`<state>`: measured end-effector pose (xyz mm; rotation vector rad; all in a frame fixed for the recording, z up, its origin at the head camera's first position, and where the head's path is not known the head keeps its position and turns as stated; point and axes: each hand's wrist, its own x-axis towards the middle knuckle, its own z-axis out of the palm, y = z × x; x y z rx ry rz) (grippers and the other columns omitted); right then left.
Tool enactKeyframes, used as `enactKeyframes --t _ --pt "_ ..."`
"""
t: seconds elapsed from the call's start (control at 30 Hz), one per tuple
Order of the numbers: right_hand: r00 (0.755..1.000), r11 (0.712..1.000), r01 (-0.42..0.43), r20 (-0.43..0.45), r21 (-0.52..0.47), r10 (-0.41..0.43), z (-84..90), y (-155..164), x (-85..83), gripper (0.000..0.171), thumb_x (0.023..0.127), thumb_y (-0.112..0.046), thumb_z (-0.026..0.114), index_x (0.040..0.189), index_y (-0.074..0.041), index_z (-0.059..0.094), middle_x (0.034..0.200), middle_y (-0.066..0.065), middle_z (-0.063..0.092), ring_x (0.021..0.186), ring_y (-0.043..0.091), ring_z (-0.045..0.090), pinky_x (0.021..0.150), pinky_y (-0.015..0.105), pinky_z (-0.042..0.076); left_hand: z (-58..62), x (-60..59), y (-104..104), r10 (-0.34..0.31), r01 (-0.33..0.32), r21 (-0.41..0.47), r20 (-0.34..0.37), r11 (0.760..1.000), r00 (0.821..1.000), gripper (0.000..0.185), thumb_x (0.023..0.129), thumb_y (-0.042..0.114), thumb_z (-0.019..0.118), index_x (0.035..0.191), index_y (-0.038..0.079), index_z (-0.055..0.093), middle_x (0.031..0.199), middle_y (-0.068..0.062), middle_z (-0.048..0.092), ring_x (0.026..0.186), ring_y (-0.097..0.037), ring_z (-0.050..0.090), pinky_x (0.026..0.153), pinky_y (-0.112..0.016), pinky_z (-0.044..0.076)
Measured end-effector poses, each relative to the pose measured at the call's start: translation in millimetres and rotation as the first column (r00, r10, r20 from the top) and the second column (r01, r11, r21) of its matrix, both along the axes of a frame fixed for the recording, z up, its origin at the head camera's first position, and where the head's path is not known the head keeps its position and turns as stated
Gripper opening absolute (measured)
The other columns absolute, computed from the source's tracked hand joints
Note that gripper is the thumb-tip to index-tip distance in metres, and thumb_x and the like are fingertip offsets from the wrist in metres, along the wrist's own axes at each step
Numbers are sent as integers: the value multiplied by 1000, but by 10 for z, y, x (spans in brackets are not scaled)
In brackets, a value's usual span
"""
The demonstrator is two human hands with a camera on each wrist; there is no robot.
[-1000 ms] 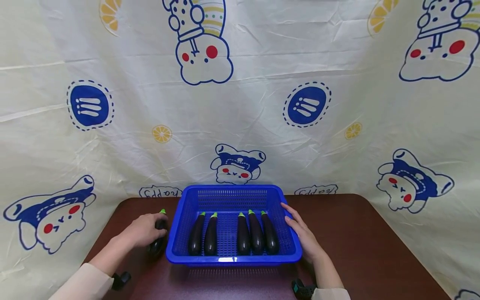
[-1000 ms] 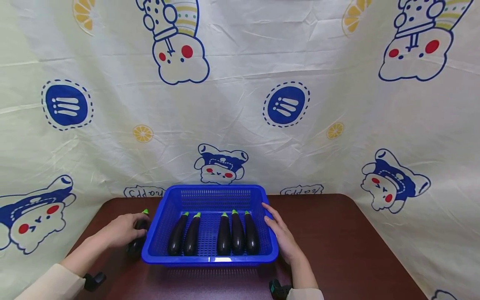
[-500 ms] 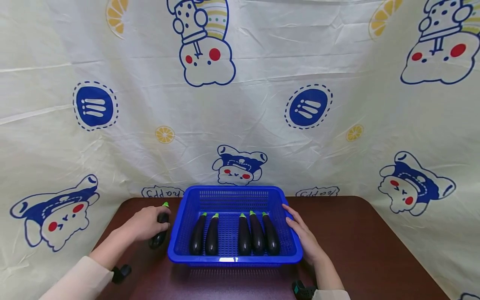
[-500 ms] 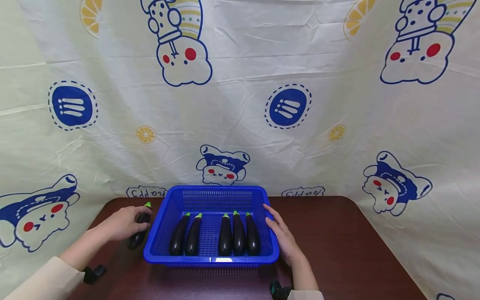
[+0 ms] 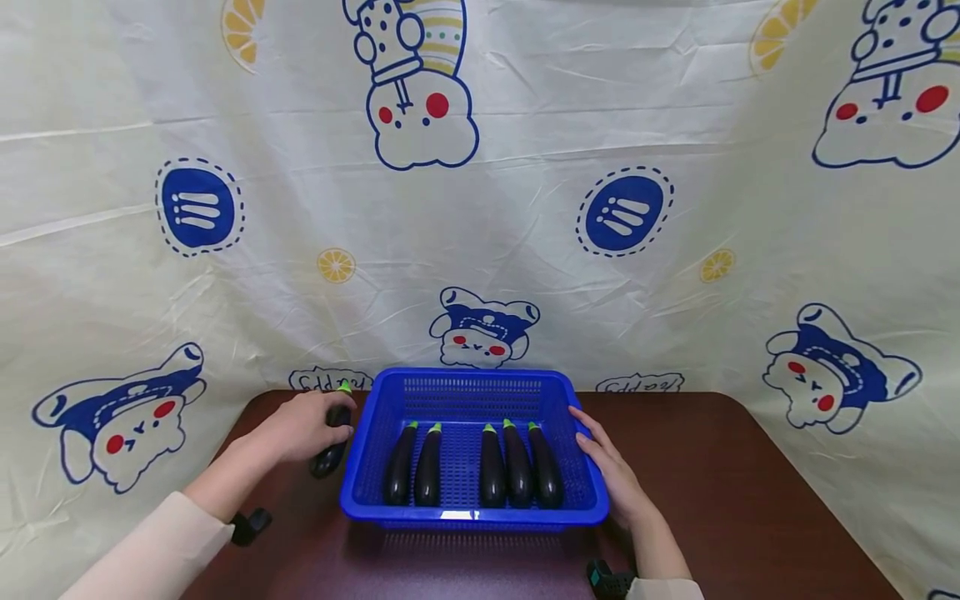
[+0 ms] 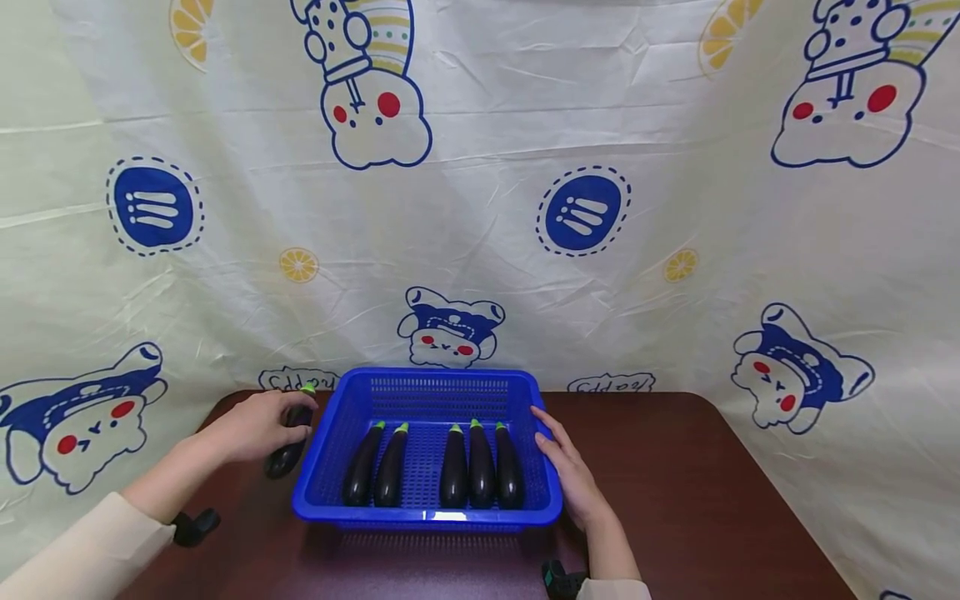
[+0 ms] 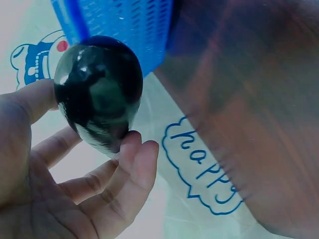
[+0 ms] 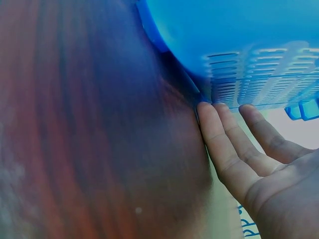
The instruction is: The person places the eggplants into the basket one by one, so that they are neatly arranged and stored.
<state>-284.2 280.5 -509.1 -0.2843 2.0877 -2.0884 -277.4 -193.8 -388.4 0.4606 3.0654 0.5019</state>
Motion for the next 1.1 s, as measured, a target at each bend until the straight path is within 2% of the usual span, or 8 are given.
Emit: enactKeyframes --t 0.2,0.33,0.6,0.9,1.1 --pt "1000 1000 10 3 10 -10 17 -4 -5 55 111 -41 39 163 -33 25 170 13 22 144 51 39 100 57 53 108 -24 115 -31 31 10 -34 999 999 36 93 29 73 125 11 71 115 -12 75 112 -35 68 95 -55 52" --pt "1000 1000 12 4 13 -12 11 -4 -5 55 111 -41 39 163 -33 25 170 13 22 145 51 39 101 57 52 154 -32 183 -39 39 6 -34 999 999 38 94 29 73 127 11 70 118 -13 74 114 -36 67 97 -56 51" --pt "1000 1000 0 5 5 0 -14 -8 11 55 112 -41 39 164 -33 24 170 13 21 146 51 37 102 57 52 186 -10 285 -53 54 4 -36 999 998 40 95 29 72 130 9 69 122 -15 73 118 -38 66 99 -57 50" --pt "1000 1000 1 0 2 -1 -9 -10 10 55 111 -42 39 164 -33 24 171 12 21 146 50 38 102 57 52 228 1 424 -69 70 10 -61 998 996 37 94 32 73 126 12 71 120 -12 74 117 -34 66 101 -54 50" --pt "1000 1000 1 -1 -6 -1 0 -8 13 55 111 -41 39 164 -33 23 170 13 21 146 51 37 101 57 52 243 -12 515 -75 76 22 -50 997 996 38 95 33 73 127 13 70 119 -9 74 117 -32 66 102 -53 50"
